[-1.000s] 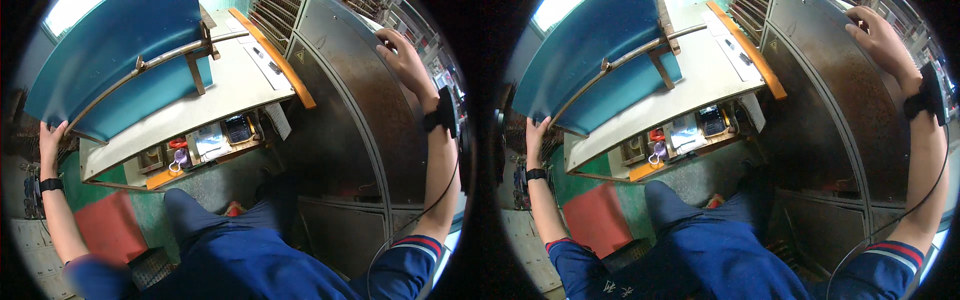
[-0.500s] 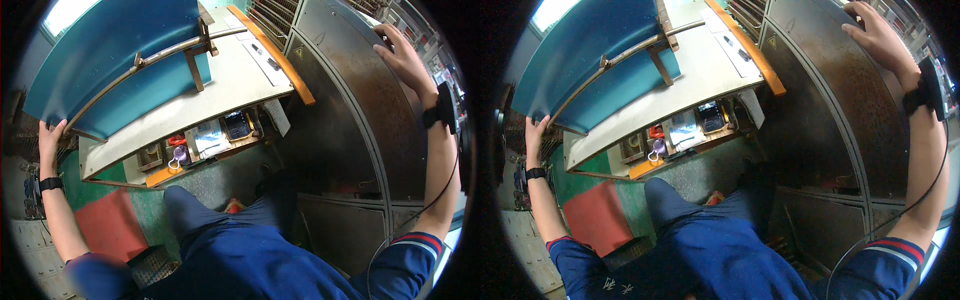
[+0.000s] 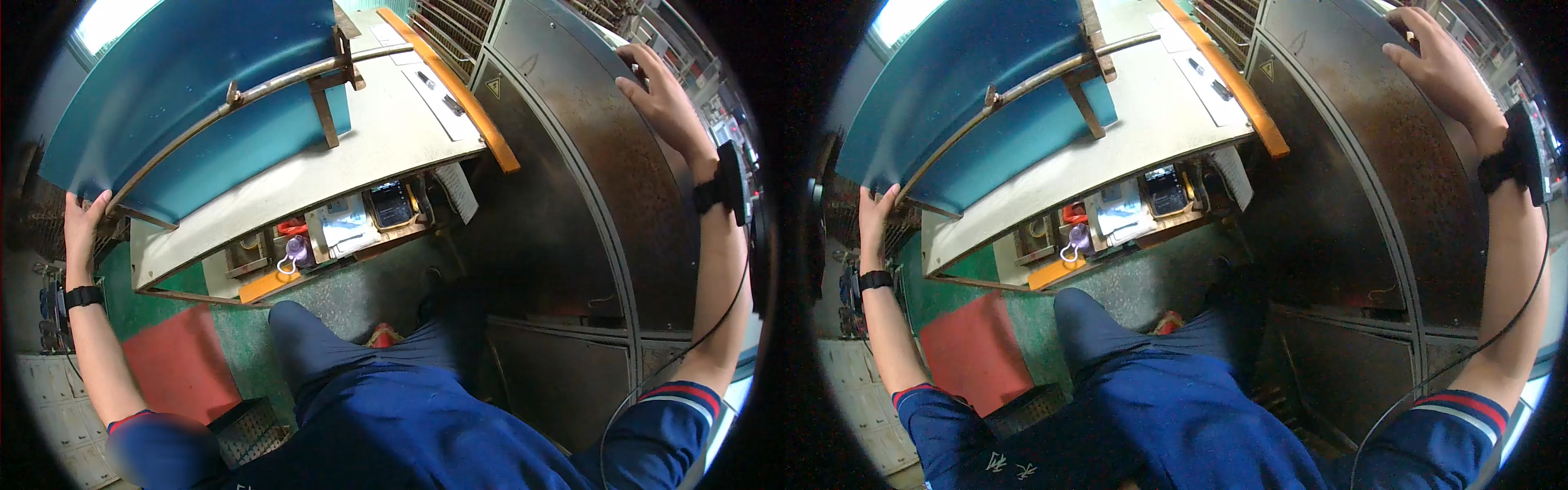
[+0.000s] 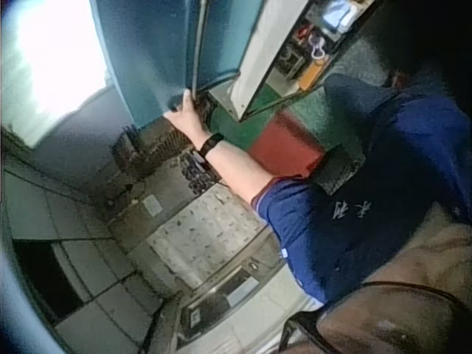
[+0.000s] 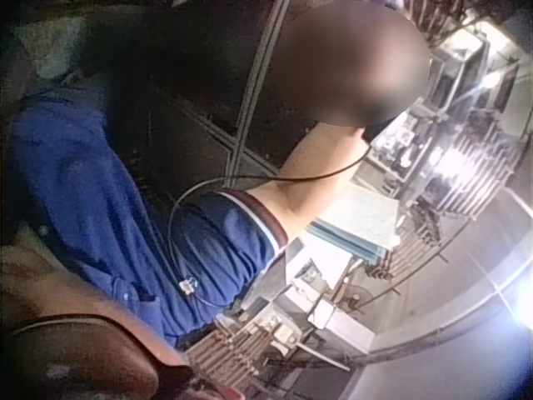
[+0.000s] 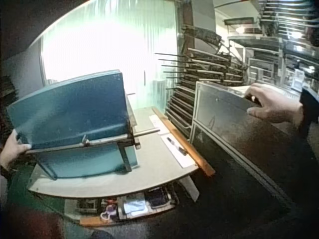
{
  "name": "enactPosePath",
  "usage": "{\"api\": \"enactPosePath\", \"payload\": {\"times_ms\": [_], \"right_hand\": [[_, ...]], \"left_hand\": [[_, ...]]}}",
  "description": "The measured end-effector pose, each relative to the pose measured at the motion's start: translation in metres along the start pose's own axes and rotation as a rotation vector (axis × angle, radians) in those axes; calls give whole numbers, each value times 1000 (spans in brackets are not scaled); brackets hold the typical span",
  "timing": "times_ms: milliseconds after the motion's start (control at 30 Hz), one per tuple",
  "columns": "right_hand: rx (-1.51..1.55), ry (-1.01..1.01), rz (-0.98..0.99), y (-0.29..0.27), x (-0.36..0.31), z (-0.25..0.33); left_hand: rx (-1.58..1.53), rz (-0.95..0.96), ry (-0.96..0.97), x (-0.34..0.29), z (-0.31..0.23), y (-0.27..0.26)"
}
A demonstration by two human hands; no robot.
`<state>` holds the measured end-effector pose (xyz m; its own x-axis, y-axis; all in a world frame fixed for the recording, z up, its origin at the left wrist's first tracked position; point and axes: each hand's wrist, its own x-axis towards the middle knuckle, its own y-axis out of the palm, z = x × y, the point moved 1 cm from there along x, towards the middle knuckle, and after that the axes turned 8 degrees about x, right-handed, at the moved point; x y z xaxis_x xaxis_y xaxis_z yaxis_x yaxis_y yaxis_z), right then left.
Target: Placing industrial sheets into metal storage racks on a cart.
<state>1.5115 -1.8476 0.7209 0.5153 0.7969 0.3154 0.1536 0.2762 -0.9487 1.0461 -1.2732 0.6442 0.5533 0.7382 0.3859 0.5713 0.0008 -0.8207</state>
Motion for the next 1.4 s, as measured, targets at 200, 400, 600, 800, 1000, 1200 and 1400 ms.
{"api": "enactPosePath", "payload": {"times_ms": [200,400,600,800,1000,1200,1400], "right_hand": [[4,-20,3,0,0,2],[-10,-51,-25,11,1,-25],[-39,-53,-38,2,1,-12],[13,-57,-58,5,0,-15],[24,-54,-63,5,0,-13],[6,-27,-54,4,4,-8],[21,-24,-123,2,1,-4]], "left_hand": [[-53,16,-17,0,6,-1],[-50,43,-20,4,6,9],[-49,6,-5,1,5,-2],[47,21,-35,-1,-2,1],[-53,3,-19,-4,-7,2],[-41,25,-67,-9,-14,-3],[-107,-37,26,-13,-23,2]]}}
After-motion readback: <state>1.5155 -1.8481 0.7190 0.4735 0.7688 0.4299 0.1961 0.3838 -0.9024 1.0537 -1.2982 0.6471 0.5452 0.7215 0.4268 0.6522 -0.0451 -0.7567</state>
